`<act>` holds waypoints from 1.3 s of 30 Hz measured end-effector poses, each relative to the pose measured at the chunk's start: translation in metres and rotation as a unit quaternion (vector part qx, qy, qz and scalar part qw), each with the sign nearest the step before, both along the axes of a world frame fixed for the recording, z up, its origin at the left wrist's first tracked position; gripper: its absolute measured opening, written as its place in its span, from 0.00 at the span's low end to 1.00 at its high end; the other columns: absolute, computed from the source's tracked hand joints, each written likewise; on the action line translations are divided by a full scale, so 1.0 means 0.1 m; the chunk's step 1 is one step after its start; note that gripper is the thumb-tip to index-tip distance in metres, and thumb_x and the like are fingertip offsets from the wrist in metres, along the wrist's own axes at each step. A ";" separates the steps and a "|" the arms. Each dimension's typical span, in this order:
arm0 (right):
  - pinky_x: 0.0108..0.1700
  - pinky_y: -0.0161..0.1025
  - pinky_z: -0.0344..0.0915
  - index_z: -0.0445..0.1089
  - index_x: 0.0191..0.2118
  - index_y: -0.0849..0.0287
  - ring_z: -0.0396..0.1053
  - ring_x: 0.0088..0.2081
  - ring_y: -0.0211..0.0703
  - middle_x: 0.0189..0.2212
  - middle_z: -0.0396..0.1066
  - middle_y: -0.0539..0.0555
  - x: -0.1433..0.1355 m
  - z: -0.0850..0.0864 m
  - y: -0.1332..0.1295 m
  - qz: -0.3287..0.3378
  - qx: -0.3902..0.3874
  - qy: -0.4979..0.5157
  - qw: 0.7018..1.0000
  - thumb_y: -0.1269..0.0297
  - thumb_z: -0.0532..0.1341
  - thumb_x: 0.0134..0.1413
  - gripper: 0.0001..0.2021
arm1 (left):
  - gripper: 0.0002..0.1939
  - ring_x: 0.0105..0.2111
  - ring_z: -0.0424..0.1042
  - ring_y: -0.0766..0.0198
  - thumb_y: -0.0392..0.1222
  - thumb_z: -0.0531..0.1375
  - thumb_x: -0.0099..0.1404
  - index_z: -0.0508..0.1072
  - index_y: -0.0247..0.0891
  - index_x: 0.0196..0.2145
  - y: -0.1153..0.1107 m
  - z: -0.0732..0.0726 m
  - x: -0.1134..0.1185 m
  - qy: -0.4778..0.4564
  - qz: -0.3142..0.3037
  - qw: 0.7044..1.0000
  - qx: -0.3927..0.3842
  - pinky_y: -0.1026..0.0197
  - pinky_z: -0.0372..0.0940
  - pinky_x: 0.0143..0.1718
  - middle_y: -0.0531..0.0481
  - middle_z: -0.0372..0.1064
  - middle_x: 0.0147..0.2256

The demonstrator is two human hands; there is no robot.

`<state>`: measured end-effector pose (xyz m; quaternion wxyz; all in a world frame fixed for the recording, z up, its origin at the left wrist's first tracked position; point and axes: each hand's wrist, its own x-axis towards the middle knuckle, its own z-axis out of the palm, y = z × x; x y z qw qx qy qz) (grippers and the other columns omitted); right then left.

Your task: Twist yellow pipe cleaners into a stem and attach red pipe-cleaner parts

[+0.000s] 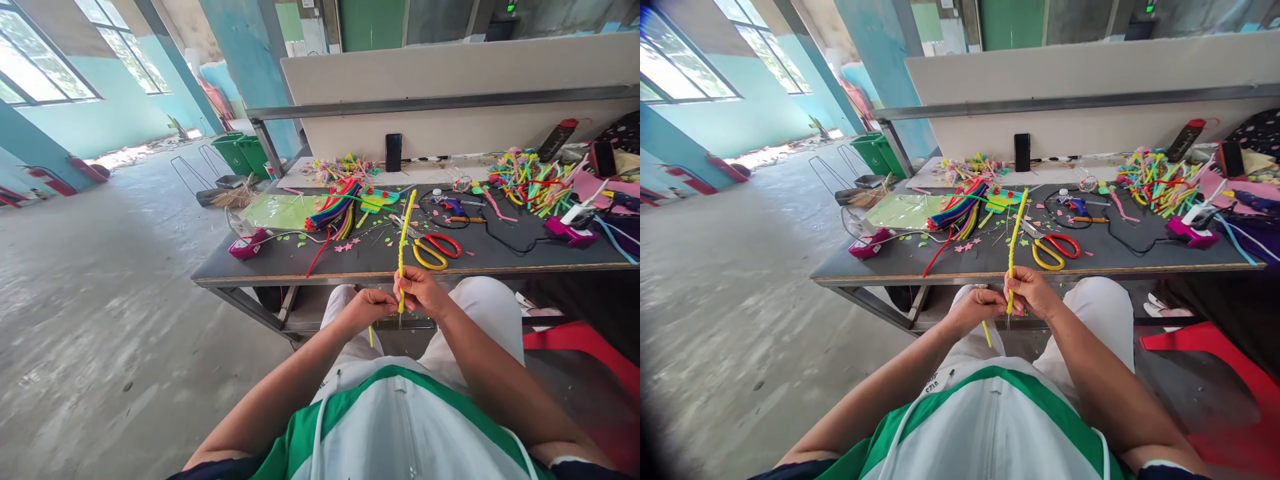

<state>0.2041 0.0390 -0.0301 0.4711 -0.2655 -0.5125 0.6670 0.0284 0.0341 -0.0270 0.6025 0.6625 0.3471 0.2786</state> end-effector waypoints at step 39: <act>0.18 0.35 0.65 0.68 0.30 0.59 0.68 0.16 0.38 0.21 0.70 0.49 0.07 0.16 -0.21 -0.010 0.117 -0.124 0.985 0.58 0.63 0.51 0.10 | 0.08 0.24 0.64 0.68 0.39 0.58 0.63 0.73 0.37 0.28 -0.51 0.34 -0.17 0.036 0.150 0.914 0.374 0.65 0.59 0.26 0.50 0.67 0.22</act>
